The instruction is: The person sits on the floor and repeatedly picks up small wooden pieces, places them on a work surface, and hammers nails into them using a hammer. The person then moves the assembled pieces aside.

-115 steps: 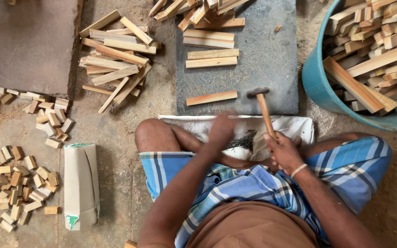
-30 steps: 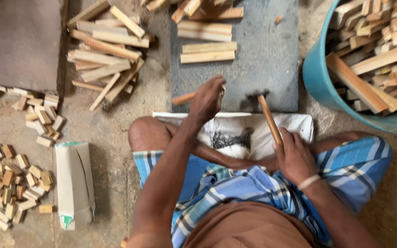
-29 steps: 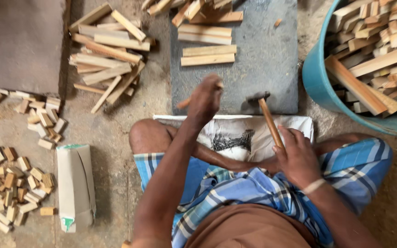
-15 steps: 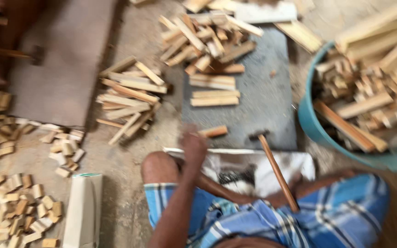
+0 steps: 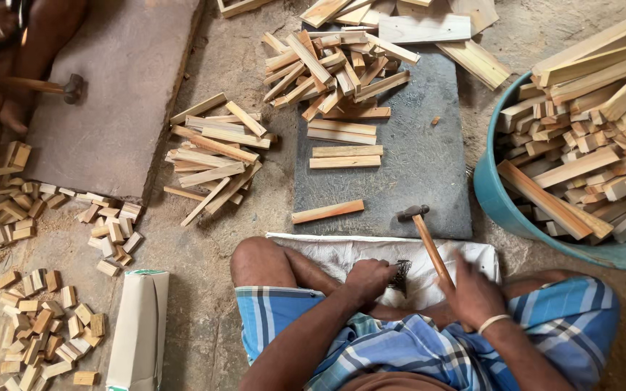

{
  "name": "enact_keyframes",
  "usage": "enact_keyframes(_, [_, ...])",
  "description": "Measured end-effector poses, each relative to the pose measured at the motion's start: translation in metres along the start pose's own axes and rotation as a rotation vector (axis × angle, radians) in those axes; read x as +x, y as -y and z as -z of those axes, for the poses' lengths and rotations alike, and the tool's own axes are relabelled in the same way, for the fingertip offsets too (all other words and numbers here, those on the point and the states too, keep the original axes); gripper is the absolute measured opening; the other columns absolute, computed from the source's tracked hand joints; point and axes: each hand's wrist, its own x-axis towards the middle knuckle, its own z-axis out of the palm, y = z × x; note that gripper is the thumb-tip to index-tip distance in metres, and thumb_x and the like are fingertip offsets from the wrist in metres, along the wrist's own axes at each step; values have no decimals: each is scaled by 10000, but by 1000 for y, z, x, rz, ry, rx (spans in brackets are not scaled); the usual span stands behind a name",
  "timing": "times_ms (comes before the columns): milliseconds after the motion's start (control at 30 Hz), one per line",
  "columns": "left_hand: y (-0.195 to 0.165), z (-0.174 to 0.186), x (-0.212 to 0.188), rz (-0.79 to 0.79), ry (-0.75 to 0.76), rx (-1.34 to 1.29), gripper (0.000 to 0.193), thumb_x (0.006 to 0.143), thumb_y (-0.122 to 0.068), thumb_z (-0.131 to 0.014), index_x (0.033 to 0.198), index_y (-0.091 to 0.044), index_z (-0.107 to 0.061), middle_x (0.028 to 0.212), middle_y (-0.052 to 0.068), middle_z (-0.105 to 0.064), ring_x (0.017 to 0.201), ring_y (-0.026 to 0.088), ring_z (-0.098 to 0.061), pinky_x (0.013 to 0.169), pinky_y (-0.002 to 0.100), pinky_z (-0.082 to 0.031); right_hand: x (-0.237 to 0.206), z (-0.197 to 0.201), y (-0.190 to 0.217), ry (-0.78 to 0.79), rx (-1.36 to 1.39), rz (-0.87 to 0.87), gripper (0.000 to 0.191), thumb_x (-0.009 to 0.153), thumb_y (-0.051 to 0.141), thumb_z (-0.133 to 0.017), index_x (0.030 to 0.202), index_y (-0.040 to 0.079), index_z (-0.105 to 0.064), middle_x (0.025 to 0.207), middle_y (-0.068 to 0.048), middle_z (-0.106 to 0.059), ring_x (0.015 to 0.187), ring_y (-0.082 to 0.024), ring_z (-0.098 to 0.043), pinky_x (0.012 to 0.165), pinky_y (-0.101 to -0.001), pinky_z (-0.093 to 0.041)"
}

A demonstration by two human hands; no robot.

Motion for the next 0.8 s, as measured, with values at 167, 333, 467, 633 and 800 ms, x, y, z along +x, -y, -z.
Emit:
enact_keyframes(167, [2, -7, -4, 111, -50, -120, 200, 877, -56, -597, 1070, -92, -632, 1004, 174, -705, 945, 400, -690, 777, 527, -552, 7, -62, -16, 119, 649, -40, 415, 941, 236, -680, 1295, 42, -584, 775, -141, -661, 692, -212, -628, 685, -405, -542])
enact_keyframes(333, [5, 6, -8, 134, -162, -320, 161, 893, -124, -595, 1042, -66, -614, 1006, 197, -693, 928, 420, -681, 794, 529, -544, 27, -73, 10, 85, 930, 60, 463, 915, 189, -724, 1333, 24, -611, 778, -18, -522, 688, -122, -458, 592, -307, -438])
enact_keyframes(467, [11, 25, -11, 140, -311, -356, 197, 912, -107, -577, 1087, -69, -659, 992, 208, -708, 892, 416, -693, 796, 514, -565, 24, -75, 27, 65, 1005, 270, 546, 899, 154, -734, 1392, -3, -561, 871, 20, -592, 743, -73, -501, 638, -249, -483])
enact_keyframes(633, [44, 47, -4, 407, -540, -543, 212, 935, -118, -673, 1135, -60, -639, 917, 187, -739, 735, 309, -725, 655, 458, -588, 15, -70, 24, 120, 911, 118, 564, 899, 152, -735, 1412, 16, -543, 821, -9, -591, 657, -83, -507, 551, -263, -470])
enact_keyframes(800, [76, 57, 23, 518, -614, -567, 272, 1039, -55, -535, 1307, -87, -496, 1040, 132, -713, 754, 238, -732, 556, 377, -651, 7, -52, 9, 311, 1247, -118, 492, 940, 180, -670, 1395, 65, -522, 799, -7, -562, 608, -83, -529, 496, -261, -497])
